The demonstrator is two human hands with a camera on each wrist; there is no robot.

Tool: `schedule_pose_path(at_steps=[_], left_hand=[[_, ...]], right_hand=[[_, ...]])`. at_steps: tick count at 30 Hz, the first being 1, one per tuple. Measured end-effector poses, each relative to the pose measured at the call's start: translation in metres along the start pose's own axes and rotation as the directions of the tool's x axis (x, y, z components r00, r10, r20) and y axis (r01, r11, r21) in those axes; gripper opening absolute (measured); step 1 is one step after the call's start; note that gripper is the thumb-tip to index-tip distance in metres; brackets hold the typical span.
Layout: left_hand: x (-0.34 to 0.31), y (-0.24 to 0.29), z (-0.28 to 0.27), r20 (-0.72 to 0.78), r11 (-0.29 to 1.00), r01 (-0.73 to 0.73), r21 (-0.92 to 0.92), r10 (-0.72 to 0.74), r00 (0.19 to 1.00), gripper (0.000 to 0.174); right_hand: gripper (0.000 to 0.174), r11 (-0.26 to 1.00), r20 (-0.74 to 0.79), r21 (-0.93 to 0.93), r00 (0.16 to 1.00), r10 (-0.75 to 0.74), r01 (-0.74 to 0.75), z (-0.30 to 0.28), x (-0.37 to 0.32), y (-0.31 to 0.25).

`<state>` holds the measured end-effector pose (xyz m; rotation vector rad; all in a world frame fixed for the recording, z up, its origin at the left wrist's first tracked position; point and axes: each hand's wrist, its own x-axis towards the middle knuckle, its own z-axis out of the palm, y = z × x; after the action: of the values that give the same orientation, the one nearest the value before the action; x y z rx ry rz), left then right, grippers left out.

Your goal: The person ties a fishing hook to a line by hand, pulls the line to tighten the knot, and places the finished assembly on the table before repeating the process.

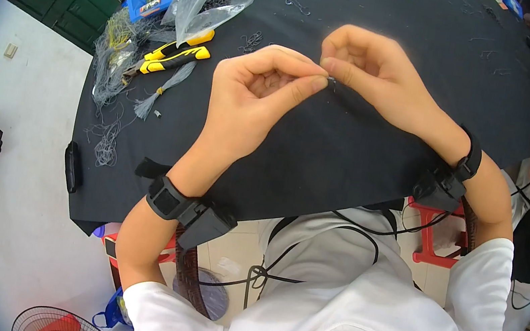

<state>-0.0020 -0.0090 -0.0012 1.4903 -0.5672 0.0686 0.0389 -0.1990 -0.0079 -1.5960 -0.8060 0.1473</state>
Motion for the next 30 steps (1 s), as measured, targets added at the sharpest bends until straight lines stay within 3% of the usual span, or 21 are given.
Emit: schedule_pose_path(at_steps=[4, 8, 11, 15, 21, 25, 30], left_hand=[[0.000, 0.000, -0.001, -0.104, 0.998, 0.034, -0.056, -0.040, 0.994, 0.012], [0.000, -0.005, -0.004, -0.224, 0.992, 0.092, -0.084, -0.109, 0.969, 0.014], [0.000, -0.004, -0.004, -0.222, 0.979, 0.153, -0.132, -0.180, 0.958, 0.015], [0.000, -0.003, 0.000, -0.208, 0.986, 0.136, -0.097, -0.154, 0.966, 0.014], [0.000, 0.000, 0.002, -0.081, 0.991, 0.136, -0.010, -0.137, 0.987, 0.011], [0.000, 0.003, 0.004, -0.013, 0.992, 0.128, 0.012, -0.128, 0.992, 0.010], [0.000, 0.004, 0.004, 0.011, 0.999, 0.024, 0.021, -0.024, 1.000, 0.010]], right_hand=[[0.012, 0.984, 0.063, 0.136, 0.992, 0.109, -0.116, 0.010, -0.002, -0.003], [0.010, 0.976, 0.044, 0.197, 0.995, 0.091, -0.098, 0.020, -0.008, -0.002], [0.007, 0.996, 0.026, -0.081, 0.999, 0.028, -0.025, 0.020, -0.011, -0.011], [0.004, 0.923, -0.025, -0.340, 0.980, -0.200, 0.180, 0.018, -0.012, -0.023], [0.004, 0.850, -0.064, -0.418, 0.923, -0.380, 0.321, 0.010, -0.006, -0.025], [0.006, 0.858, -0.096, -0.422, 0.927, -0.361, 0.291, 0.004, -0.003, -0.023], [0.009, 0.979, -0.113, -0.170, 0.984, -0.134, 0.114, 0.002, -0.001, -0.013]])
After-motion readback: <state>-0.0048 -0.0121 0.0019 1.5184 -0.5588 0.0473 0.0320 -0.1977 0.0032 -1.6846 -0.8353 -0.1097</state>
